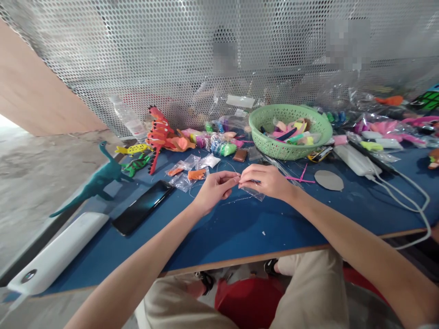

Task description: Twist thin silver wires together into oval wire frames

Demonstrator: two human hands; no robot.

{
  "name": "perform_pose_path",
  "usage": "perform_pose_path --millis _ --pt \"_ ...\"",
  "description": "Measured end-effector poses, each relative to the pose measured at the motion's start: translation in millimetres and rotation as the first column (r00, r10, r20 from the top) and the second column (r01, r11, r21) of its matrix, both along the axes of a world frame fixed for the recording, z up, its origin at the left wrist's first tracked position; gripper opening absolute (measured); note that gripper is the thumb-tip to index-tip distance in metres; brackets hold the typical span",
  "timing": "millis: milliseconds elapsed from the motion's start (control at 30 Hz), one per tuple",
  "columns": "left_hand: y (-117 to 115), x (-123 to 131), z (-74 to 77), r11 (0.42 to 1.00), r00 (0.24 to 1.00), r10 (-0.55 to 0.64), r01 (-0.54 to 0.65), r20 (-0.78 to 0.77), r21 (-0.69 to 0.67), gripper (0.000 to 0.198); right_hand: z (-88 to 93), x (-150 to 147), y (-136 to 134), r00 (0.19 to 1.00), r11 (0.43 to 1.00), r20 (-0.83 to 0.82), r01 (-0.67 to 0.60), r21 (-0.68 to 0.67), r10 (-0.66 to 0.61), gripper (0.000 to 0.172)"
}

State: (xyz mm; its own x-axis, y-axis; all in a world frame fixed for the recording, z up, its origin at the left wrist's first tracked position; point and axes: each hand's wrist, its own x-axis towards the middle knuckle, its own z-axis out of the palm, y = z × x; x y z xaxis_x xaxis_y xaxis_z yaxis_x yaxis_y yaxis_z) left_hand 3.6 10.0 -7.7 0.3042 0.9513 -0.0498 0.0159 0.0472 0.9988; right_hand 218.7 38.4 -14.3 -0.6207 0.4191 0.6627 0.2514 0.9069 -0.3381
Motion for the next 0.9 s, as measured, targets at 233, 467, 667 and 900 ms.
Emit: perform_pose_path --millis 233,467,667,900 --pt "-0.8 0.0 0.3 1.000 1.000 0.011 -0.011 0.014 -0.006 0.035 -2.3 1.1 3.8 0.998 1.000 0.059 -0.003 0.029 0.001 0.014" --pt "-0.2 0.0 -0.1 0.998 0.998 0.013 -0.009 0.066 -0.063 0.033 -3.2 -1.8 3.0 0.999 0.998 0.014 0.027 0.063 -0.028 0.015" --pt "0.8 0.0 -1.0 0.997 0.998 0.037 -0.034 0.053 -0.064 0.035 -1.3 -1.5 2.9 0.999 0.995 0.021 0.044 0.087 -0.046 0.013" --pt "-0.1 -0.1 -0.2 0.993 0.993 0.114 -0.114 -0.008 -0.017 0.037 1.3 -0.9 4.7 0.998 0.987 0.048 0.028 0.157 -0.036 0.015"
